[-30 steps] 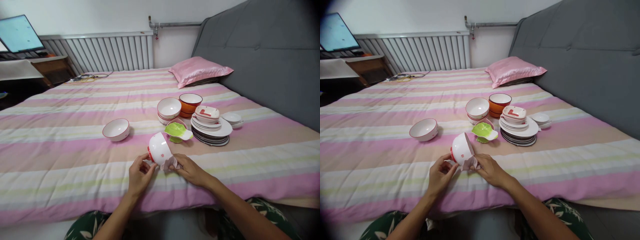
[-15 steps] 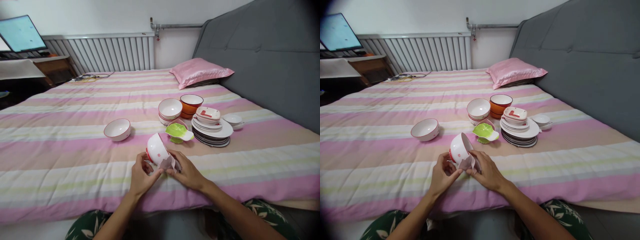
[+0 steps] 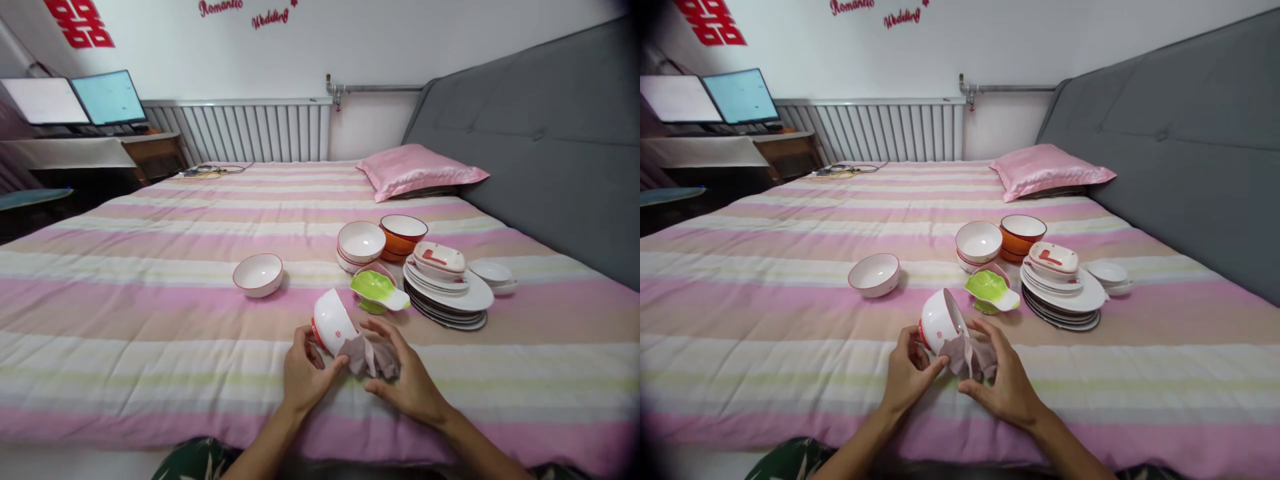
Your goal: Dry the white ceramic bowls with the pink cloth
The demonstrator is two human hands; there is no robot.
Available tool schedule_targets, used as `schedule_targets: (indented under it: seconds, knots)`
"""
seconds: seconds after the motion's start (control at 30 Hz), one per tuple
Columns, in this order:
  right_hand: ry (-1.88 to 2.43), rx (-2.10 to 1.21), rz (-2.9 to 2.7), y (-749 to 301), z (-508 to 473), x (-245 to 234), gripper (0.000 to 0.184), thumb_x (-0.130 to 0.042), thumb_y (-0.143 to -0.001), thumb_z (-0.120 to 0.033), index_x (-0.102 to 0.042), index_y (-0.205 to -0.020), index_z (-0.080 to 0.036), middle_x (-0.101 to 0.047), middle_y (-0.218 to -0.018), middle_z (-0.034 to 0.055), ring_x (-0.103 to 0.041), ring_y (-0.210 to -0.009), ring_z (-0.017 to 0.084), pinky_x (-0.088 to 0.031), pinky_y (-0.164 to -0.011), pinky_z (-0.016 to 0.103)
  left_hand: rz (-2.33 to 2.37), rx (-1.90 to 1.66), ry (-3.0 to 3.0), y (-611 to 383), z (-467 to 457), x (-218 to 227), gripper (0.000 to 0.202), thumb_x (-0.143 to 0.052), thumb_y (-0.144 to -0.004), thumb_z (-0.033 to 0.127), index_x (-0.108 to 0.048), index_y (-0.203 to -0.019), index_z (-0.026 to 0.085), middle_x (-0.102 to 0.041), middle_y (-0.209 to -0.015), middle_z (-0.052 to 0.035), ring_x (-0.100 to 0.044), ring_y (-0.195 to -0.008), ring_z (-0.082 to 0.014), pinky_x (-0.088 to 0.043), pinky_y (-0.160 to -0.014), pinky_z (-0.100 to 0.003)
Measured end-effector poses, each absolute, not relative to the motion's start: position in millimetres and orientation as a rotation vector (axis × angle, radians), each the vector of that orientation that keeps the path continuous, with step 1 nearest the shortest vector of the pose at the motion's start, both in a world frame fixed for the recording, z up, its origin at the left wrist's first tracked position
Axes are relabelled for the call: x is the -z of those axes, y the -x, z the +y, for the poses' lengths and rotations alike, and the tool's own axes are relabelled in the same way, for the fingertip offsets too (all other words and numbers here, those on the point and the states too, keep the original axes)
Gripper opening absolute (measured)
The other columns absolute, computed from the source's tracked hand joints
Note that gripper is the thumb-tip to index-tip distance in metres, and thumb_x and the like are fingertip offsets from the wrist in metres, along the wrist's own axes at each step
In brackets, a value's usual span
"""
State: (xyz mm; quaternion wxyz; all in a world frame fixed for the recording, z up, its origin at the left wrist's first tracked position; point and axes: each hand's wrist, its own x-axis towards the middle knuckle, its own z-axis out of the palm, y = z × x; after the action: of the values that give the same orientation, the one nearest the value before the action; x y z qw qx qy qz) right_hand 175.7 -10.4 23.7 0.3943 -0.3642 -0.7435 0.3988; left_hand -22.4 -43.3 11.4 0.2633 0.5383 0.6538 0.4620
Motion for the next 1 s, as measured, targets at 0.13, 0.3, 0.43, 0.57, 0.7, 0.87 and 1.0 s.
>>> schedule_targets:
  seconds: [0.13,0.3,0.43,0.57,0.7,0.87,1.0]
  knots:
    - [1.032,-1.017,-1.983,-177.3,-14.3,-20.3,0.060,-0.067,-0.076,-0.036,-0.041,-0.128,-0.024,-0.053,-0.128,0.0102,-0.052,-0.116,0.025,-0.044,-0.097,0.039,1.764,-1.248,-1.434,21.0,-43.1,-10.4,0.055,-0.075,-0.062,0.044,-0.046,-0.100,0.018,-0.054,-0.059,0.0053,-0.046,-0.046,-0.0110,-0.035,-0.046,-0.022]
    - [0.968,-0.860,-2.076,-165.8,-13.2,-18.4,0.032,-0.052,-0.087,-0.028,-0.050,-0.119,-0.022,-0.059,-0.114,0.0086,-0.057,-0.105,0.022,-0.048,-0.088,0.034,1.623,-1.322,-1.391,22.0,-46.7,-16.4,0.051,-0.072,-0.065,0.046,-0.049,-0.100,0.017,-0.062,-0.074,-0.0018,-0.054,-0.056,-0.0134,-0.041,-0.051,-0.023]
    - [0.766,-0.603,-2.241,-145.3,-13.0,-26.3,0.028,-0.044,-0.089,-0.018,-0.054,-0.115,-0.022,-0.064,-0.101,0.0078,-0.058,-0.094,0.022,-0.047,-0.084,0.036,1.465,-1.381,-1.074,29.2,-46.0,-22.4,0.050,-0.057,-0.074,0.058,-0.052,-0.098,0.014,-0.067,-0.083,-0.0084,-0.062,-0.070,-0.0189,-0.048,-0.058,-0.027]
    - [0.700,-0.419,-2.416,-120.1,-18.8,-40.0,0.037,-0.042,-0.087,-0.011,-0.053,-0.119,-0.023,-0.066,-0.101,0.0075,-0.057,-0.095,0.023,-0.043,-0.087,0.041,1.653,-1.262,-0.945,41.4,-40.8,-31.3,0.057,-0.058,-0.070,0.062,-0.061,-0.092,0.010,-0.068,-0.084,-0.0115,-0.063,-0.077,-0.0241,-0.047,-0.062,-0.030]
    - [0.729,-0.344,-2.505,-104.7,-23.5,-49.0,0.040,-0.041,-0.081,-0.005,-0.054,-0.116,-0.019,-0.064,-0.099,0.0089,-0.055,-0.094,0.024,-0.042,-0.088,0.042,1.732,-1.147,-1.115,50.3,-40.7,-43.7,0.049,-0.056,-0.073,0.059,-0.066,-0.084,0.013,-0.069,-0.079,-0.0092,-0.063,-0.076,-0.0249,-0.043,-0.063,-0.030]
    - [0.747,-0.360,-2.534,-105.5,-24.7,-47.4,0.046,-0.044,-0.076,-0.002,-0.053,-0.118,-0.019,-0.062,-0.109,0.0080,-0.053,-0.104,0.023,-0.041,-0.094,0.043,2.063,-1.034,-1.376,59.4,-44.7,-46.9,0.049,-0.049,-0.076,0.061,-0.063,-0.065,0.015,-0.062,-0.062,-0.0080,-0.058,-0.062,-0.0229,-0.036,-0.058,-0.030]
    - [0.774,-0.282,-2.501,-109.8,-25.9,-45.8,0.055,-0.055,-0.077,-0.012,-0.044,-0.130,-0.019,-0.051,-0.131,0.0115,-0.044,-0.121,0.027,-0.035,-0.103,0.049,2.025,-1.140,-1.355,65.0,-45.2,-40.2,0.044,-0.047,-0.080,0.055,-0.064,-0.081,0.015,-0.066,-0.074,-0.0082,-0.059,-0.069,-0.0219,-0.039,-0.062,-0.029]
